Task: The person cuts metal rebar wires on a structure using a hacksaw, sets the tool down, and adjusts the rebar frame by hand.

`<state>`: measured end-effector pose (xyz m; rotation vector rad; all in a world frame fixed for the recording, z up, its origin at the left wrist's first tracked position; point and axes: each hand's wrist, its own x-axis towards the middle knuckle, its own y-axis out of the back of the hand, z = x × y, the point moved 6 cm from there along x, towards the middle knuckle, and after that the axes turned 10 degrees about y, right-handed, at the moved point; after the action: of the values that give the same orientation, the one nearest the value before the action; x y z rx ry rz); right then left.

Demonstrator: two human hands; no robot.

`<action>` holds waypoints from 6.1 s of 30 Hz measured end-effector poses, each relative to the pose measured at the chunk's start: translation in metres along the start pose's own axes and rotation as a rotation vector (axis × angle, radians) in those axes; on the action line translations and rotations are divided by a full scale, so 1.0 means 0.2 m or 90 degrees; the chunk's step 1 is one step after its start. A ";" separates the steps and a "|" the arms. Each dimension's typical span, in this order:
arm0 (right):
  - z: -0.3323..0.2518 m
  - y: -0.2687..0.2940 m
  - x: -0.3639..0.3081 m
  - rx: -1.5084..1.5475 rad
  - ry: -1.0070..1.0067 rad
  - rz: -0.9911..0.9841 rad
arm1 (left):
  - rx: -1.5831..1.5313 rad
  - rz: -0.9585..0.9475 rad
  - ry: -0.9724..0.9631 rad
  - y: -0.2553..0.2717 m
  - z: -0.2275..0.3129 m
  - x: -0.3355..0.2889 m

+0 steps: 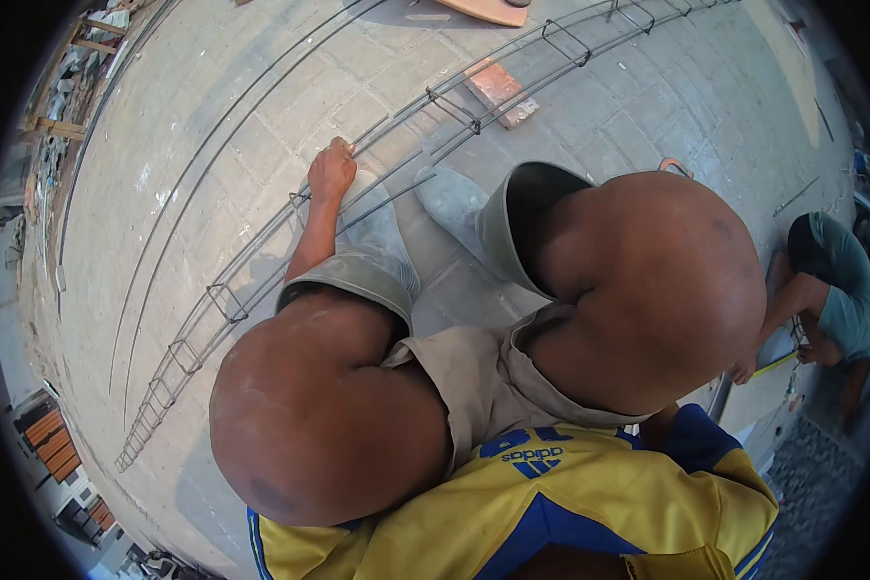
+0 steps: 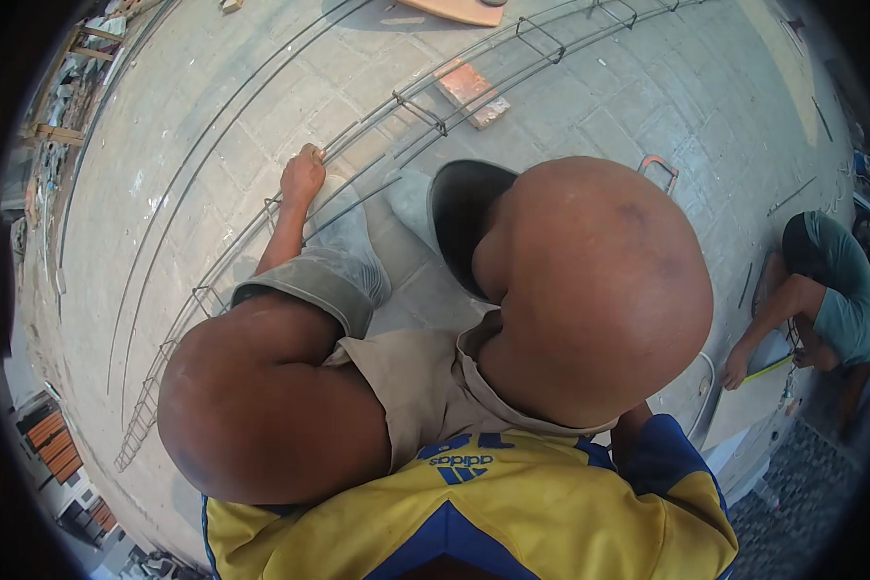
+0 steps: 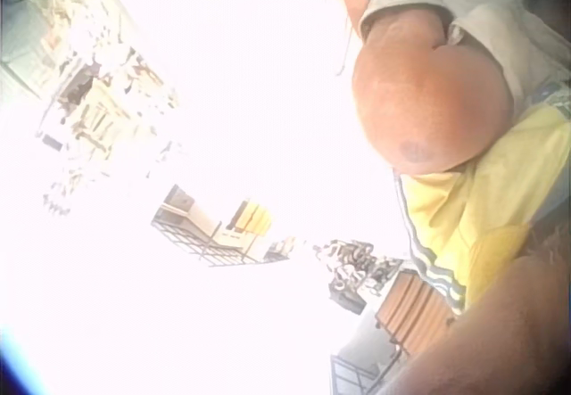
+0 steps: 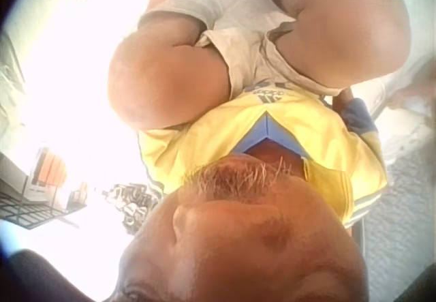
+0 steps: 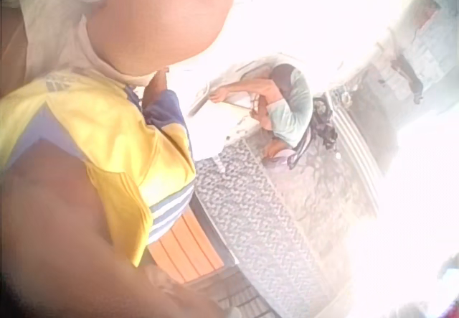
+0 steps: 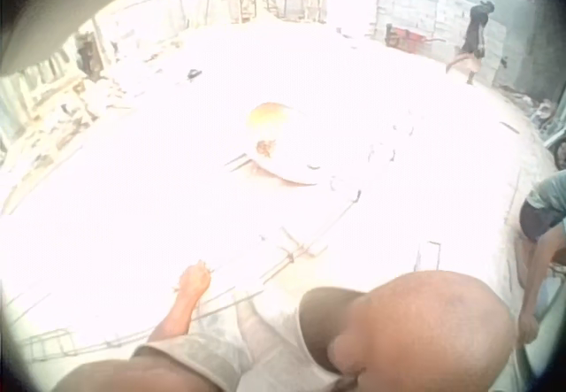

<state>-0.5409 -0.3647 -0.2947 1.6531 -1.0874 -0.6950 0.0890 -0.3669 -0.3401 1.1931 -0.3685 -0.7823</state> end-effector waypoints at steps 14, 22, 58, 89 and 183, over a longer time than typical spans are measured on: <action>-0.20 1.44 0.12 0.319 -0.034 0.471 | -0.226 -0.230 0.104 -0.17 -0.33 0.28; -1.16 1.74 0.35 0.556 0.329 0.476 | -0.149 0.110 -0.232 0.02 0.06 0.07; -1.36 -0.22 0.60 0.633 0.031 -0.073 | -0.474 -0.263 -0.037 -0.20 0.14 0.27; -1.51 0.06 0.74 0.573 -0.077 -0.195 | -0.370 -0.562 0.216 -0.34 0.14 0.24; -1.23 -0.33 0.58 0.644 -0.015 -0.058 | -0.360 -0.531 0.199 -0.31 0.15 0.25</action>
<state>-0.2614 -0.3590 -0.2662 2.5460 -1.5129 -0.1868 0.0824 -0.4324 -0.3949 0.8799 0.6270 -1.2789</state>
